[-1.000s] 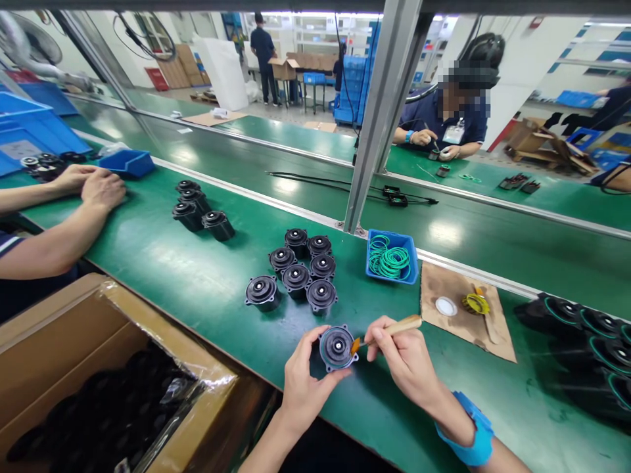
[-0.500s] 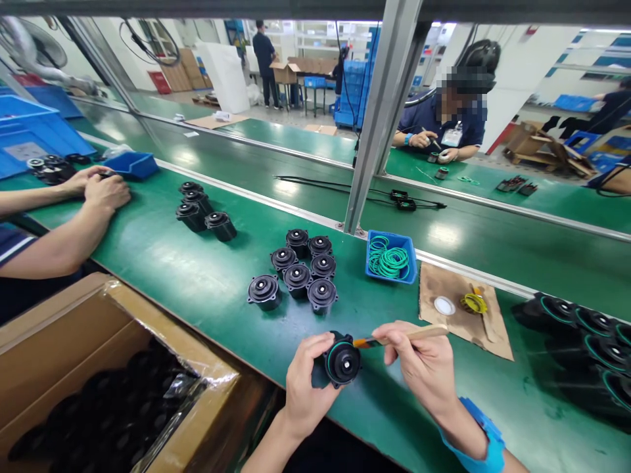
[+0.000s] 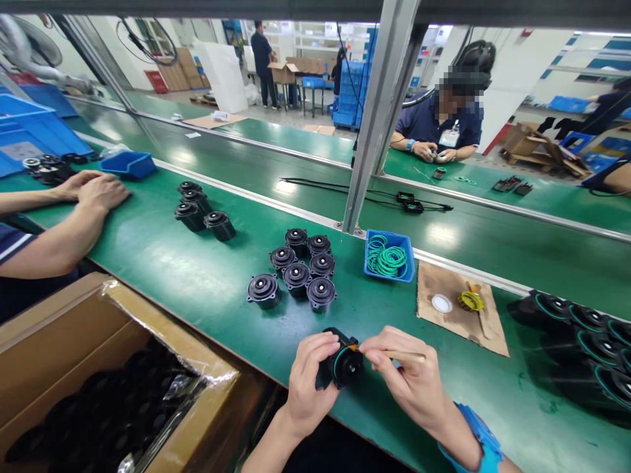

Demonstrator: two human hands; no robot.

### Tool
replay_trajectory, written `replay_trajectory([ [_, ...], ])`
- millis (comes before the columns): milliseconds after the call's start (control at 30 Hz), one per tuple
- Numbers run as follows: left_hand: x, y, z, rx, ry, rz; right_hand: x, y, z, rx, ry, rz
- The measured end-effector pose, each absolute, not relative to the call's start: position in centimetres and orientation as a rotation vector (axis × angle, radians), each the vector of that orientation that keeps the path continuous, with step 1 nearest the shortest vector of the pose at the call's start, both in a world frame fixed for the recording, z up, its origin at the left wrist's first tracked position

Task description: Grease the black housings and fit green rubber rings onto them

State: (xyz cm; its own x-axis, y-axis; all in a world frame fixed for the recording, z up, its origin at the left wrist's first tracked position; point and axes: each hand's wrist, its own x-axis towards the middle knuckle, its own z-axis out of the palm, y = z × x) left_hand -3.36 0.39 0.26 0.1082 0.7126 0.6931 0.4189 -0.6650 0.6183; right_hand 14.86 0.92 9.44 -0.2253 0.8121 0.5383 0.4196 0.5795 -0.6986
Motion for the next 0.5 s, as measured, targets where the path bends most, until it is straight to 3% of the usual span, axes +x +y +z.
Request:
replay_trajectory([
  [300, -3.7, 0.2, -0.6, 2.158, 1.074, 1.505, 13.8, 0.0, 10.1, -0.886, -1.927, 0.72],
  [500, -3.5, 0.3, -0.2, 2.174, 1.077, 1.538, 14.7, 0.8, 9.5, -0.964, -1.901, 0.595],
])
